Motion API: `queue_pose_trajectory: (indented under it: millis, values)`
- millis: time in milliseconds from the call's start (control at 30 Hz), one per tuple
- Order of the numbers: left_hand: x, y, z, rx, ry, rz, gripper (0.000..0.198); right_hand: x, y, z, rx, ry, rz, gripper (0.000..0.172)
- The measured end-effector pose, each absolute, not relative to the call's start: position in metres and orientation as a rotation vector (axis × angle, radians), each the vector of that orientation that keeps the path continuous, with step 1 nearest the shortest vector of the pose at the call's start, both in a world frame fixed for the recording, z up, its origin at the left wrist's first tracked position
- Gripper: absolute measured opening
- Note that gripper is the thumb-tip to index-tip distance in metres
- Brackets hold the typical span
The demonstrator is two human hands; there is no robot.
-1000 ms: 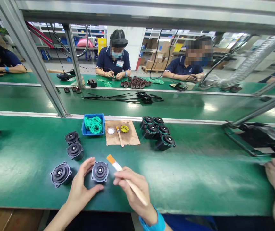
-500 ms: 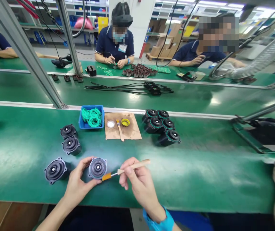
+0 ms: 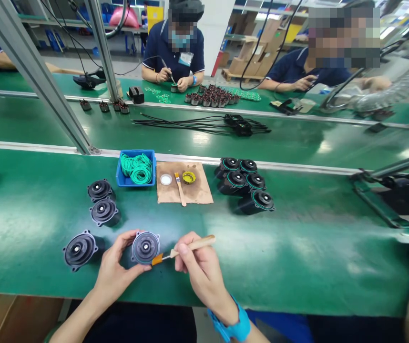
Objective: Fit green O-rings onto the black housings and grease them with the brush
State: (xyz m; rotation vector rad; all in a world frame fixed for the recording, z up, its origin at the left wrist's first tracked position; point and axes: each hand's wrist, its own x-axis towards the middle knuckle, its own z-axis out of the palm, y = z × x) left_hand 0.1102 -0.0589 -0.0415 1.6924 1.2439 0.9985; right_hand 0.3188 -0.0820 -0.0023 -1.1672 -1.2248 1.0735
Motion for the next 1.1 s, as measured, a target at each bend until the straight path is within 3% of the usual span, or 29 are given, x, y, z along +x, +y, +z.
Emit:
queue_pose_trajectory:
  millis: [467, 1100]
  values:
    - [0.111, -0.059, -0.042, 1.676, 1.25, 0.988, 0.065, 0.328, -0.051, 0.006, -1.189, -1.48, 0.926, 0.046]
    - [0.113, -0.058, -0.034, 1.519, 1.267, 0.883, 0.063, 0.329, 0.013, 0.042, -0.839, -2.023, 1.086, 0.04]
